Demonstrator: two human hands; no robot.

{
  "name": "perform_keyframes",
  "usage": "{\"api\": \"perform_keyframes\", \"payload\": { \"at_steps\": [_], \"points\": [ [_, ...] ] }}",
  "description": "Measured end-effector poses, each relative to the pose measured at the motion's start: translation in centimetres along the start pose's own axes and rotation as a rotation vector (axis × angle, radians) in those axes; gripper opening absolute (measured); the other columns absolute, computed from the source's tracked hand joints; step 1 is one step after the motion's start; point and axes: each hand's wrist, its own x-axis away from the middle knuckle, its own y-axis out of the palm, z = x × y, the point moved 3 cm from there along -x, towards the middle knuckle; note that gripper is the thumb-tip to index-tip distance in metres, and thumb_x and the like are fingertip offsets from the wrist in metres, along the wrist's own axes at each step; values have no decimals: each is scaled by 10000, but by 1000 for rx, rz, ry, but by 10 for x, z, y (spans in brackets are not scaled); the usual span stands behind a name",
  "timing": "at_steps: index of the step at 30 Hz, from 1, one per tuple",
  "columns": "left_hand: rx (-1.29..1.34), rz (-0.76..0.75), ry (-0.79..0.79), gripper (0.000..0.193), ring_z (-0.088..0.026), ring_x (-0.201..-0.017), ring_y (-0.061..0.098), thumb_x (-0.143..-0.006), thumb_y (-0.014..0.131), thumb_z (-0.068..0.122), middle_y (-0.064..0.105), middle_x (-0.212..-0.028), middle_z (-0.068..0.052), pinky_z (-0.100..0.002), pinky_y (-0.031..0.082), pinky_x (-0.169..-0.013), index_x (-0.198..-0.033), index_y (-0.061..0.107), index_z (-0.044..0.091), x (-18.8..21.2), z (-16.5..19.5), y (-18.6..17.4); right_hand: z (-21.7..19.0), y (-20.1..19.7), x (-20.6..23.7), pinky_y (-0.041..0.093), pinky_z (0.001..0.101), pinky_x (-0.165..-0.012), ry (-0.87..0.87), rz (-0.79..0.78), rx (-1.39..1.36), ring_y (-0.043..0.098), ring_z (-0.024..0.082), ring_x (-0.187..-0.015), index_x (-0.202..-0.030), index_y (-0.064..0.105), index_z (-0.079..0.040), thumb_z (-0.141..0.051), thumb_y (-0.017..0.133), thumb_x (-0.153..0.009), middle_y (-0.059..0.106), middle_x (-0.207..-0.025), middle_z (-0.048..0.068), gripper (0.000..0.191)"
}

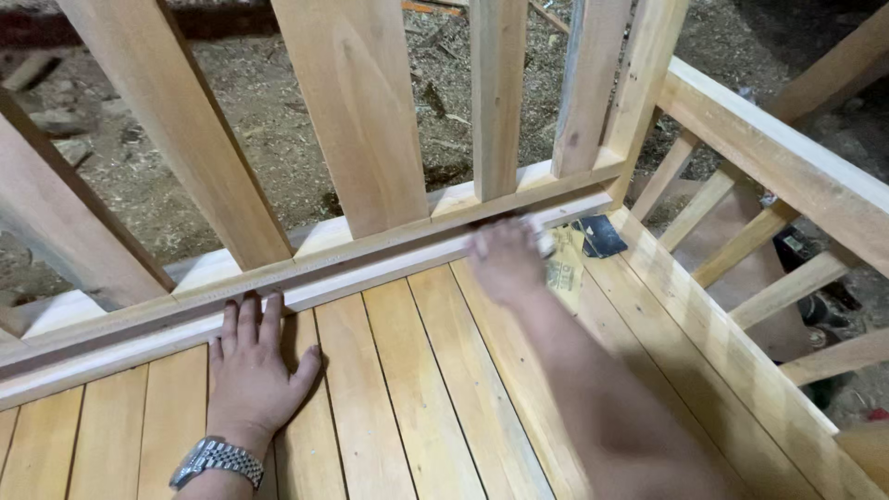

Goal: The person sands a wooden bench or crib frame, first rubbing sandpaper along the horizontal rail between the slats and then wiping the sandpaper across the slatted seat boards, working section by section. At the end they use a sanding block on the outer edge of the frame.

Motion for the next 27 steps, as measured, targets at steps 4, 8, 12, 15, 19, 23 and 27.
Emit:
{"api": "perform_keyframes", "payload": {
  "at_steps": [4, 8, 12, 15, 19, 23, 27],
  "points": [
    [-20, 5, -4, 967, -360, -1528, 124, -749, 608, 589, 217, -1638, -184, -578, 147, -1176, -1557, 296, 159, 0, -3, 2, 78, 3, -31, 113, 528, -1230, 178, 126, -55, 249, 401, -1495, -1449, 473, -23, -460, 276, -1035, 354, -1566, 253, 634],
    [-39, -29, -20, 973, -357, -1529, 121, -760, 590, 615, 220, -1626, -177, -571, 142, -1187, -1568, 278, 172, 0, -6, 5, 54, -9, -33, 191, 581, -1149, 144, 119, 140, 302, 446, -1454, -1420, 529, -46, -356, 376, -991, 380, -1575, 251, 552],
    [-40, -3, -13, 988, -357, -1530, 135, -748, 591, 622, 232, -1626, -190, -572, 159, -1178, -1561, 282, 153, 0, -7, 3, -75, 6, 5, 269, 533, -1162, -3, 230, -91, 466, 378, -1367, -1325, 615, -28, -316, 410, -1005, 556, -1437, 197, 477],
    [-26, 33, 7, 1029, -365, -1513, 129, -720, 600, 621, 250, -1611, -183, -586, 149, -1168, -1592, 300, 164, -1, -7, 2, -157, 24, 26, 124, 603, -1152, -258, 234, -110, 343, 454, -1429, -1414, 519, -66, -465, 387, -966, 455, -1530, 214, 615],
    [-18, 27, -6, 998, -366, -1522, 150, -721, 598, 618, 265, -1608, -195, -587, 167, -1174, -1553, 305, 152, 1, -8, 2, -117, 35, 14, 168, 533, -1214, -188, 16, -156, 381, 400, -1431, -1407, 527, -58, -509, 409, -985, 501, -1476, 196, 629],
    [-22, -4, -13, 1018, -371, -1516, 153, -727, 600, 620, 252, -1609, -192, -595, 171, -1160, -1589, 298, 169, 2, -9, 2, 46, 12, -26, 404, 533, -1035, 14, 100, 111, 576, 377, -1203, -1160, 701, -76, -382, 402, -1030, 657, -1256, 217, 447],
    [-47, 8, -10, 971, -360, -1527, 155, -756, 570, 628, 257, -1617, -173, -585, 172, -1181, -1564, 287, 170, 2, -9, -1, 119, 0, -38, 281, 649, -1014, -149, 747, 252, 558, 502, -1267, -1245, 646, 39, -480, 417, -1021, 618, -1320, 313, 610]
  ]
}}
